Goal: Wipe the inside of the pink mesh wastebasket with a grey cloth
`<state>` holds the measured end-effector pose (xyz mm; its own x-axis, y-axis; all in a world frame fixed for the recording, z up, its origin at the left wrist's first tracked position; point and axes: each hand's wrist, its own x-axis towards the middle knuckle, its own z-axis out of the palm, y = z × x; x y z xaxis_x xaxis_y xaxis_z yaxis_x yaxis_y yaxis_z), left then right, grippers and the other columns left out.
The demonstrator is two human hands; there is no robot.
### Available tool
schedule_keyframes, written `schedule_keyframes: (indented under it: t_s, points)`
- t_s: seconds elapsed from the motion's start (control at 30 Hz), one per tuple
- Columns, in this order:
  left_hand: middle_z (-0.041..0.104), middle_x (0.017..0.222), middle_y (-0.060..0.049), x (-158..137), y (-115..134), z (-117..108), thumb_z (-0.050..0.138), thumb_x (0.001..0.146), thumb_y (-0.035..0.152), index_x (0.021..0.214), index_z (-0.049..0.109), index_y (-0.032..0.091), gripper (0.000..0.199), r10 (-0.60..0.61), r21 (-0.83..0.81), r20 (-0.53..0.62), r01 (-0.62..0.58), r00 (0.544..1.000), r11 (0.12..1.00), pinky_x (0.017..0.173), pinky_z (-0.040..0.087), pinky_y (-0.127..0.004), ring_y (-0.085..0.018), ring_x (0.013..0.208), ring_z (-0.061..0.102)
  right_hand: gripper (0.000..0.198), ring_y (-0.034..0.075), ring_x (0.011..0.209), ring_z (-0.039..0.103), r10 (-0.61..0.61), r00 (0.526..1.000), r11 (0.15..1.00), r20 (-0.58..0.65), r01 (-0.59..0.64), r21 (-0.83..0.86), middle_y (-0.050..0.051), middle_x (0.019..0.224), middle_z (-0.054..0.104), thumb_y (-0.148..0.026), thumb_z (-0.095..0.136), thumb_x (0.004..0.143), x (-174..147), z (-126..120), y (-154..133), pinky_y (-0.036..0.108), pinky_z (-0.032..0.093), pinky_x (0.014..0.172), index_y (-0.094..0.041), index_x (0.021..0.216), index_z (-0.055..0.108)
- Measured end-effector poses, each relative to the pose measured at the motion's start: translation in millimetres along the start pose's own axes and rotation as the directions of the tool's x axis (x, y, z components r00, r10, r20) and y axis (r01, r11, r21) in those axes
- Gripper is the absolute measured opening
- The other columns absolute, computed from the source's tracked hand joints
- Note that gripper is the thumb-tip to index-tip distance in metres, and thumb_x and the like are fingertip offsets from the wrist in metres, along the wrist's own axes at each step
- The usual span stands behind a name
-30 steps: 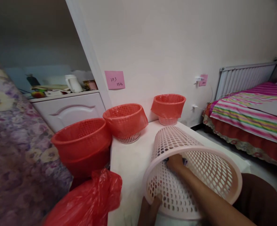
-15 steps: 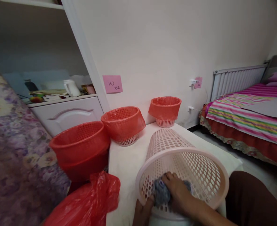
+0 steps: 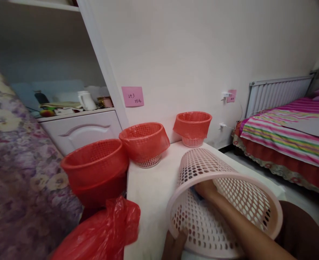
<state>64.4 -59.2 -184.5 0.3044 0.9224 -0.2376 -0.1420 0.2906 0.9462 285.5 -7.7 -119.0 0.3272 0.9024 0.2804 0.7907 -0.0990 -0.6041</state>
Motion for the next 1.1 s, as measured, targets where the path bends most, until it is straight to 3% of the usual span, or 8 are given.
schedule_keyframes:
  t_s: [0.2, 0.33, 0.47, 0.67, 0.77, 0.87, 1.0, 1.1]
  points:
    - [0.063, 0.129, -0.016, 1, 11, 5, 0.074, 0.066, 0.042, 0.124, 0.054, 0.01, 0.069, 0.031, 0.0, 0.081, -0.031, 0.996, 1.0, 0.105, 0.043, -0.041, -0.031, 0.123, 0.055, 0.026, 0.028, 0.12, 0.051, 0.153, 0.988, 0.978, 0.01, -0.15, -0.145, 0.011, 0.128, 0.058, -0.027, 0.059, 0.089, 18, 44, 22, 0.052, 0.042, 0.1, -0.017, 0.113, 0.06]
    - [0.069, 0.119, -0.016, 2, 27, 4, 0.074, 0.066, 0.044, 0.12, 0.057, 0.01, 0.065, 0.137, 0.102, 0.089, -0.146, 0.987, 0.984, 0.1, 0.047, -0.042, -0.032, 0.115, 0.06, 0.027, 0.027, 0.119, 0.052, 0.155, 0.986, 0.974, 0.067, -0.141, -0.175, 0.009, 0.128, 0.057, -0.027, 0.059, 0.089, 16, 41, 22, 0.052, 0.042, 0.1, -0.019, 0.115, 0.059]
    - [0.065, 0.125, -0.017, 2, 21, -1, 0.071, 0.068, 0.044, 0.117, 0.059, 0.011, 0.06, 0.103, 0.119, -0.033, -0.098, 0.994, 0.988, 0.106, 0.042, -0.043, -0.033, 0.123, 0.054, 0.043, 0.031, 0.12, 0.05, 0.147, 0.982, 0.977, 0.121, -0.125, -0.173, 0.012, 0.13, 0.055, -0.012, 0.061, 0.08, 2, 28, 8, 0.052, 0.042, 0.098, -0.017, 0.122, 0.055]
    - [0.06, 0.134, -0.014, 1, 13, -3, 0.072, 0.069, 0.045, 0.131, 0.053, 0.016, 0.071, 0.109, 0.032, -0.024, -0.108, 0.994, 0.994, 0.109, 0.039, -0.045, -0.032, 0.128, 0.051, 0.061, 0.031, 0.105, 0.054, -0.084, 0.949, 0.989, 0.304, 0.118, -0.095, 0.012, 0.115, 0.059, 0.001, 0.056, 0.052, -80, 7, -18, 0.041, 0.045, 0.088, -0.017, 0.111, 0.062]
    - [0.064, 0.128, -0.016, -1, 19, -2, 0.073, 0.069, 0.047, 0.133, 0.051, 0.014, 0.075, 0.106, 0.016, 0.007, -0.106, 0.994, 0.994, 0.109, 0.039, -0.046, -0.034, 0.123, 0.056, 0.062, 0.029, 0.102, 0.056, -0.18, 0.895, 0.98, 0.408, 0.2, -0.006, 0.01, 0.114, 0.061, -0.002, 0.058, 0.045, -123, -14, -29, 0.037, 0.046, 0.085, -0.02, 0.104, 0.065]
    - [0.064, 0.127, -0.017, -1, 25, -4, 0.072, 0.069, 0.05, 0.133, 0.05, 0.014, 0.077, 0.062, -0.015, -0.037, -0.063, 0.997, 0.998, 0.106, 0.042, -0.049, -0.035, 0.12, 0.058, 0.049, 0.023, 0.099, 0.06, -0.33, 0.816, 0.937, 0.474, 0.221, 0.271, 0.004, 0.106, 0.066, -0.006, 0.058, 0.051, -134, -36, -33, 0.033, 0.047, 0.085, -0.024, 0.095, 0.067]
    - [0.064, 0.127, -0.017, 4, 18, -8, 0.071, 0.069, 0.053, 0.126, 0.055, 0.014, 0.071, 0.05, -0.025, -0.037, -0.051, 0.998, 0.998, 0.109, 0.039, -0.05, -0.035, 0.123, 0.055, 0.05, 0.021, 0.096, 0.061, -0.219, 0.94, 0.945, 0.262, 0.138, 0.297, 0.003, 0.095, 0.067, -0.001, 0.051, 0.048, -93, -43, -20, 0.031, 0.047, 0.087, -0.021, 0.091, 0.068]
    - [0.064, 0.127, -0.017, 7, 2, -5, 0.072, 0.068, 0.049, 0.122, 0.057, 0.014, 0.065, 0.0, -0.031, -0.001, 0.0, 1.0, 1.0, 0.109, 0.038, -0.05, -0.034, 0.124, 0.054, 0.056, 0.027, 0.116, 0.052, -0.067, 0.995, 0.979, 0.069, 0.053, 0.195, 0.008, 0.112, 0.064, -0.001, 0.05, 0.055, -45, -30, -7, 0.041, 0.038, 0.102, -0.02, 0.107, 0.063]
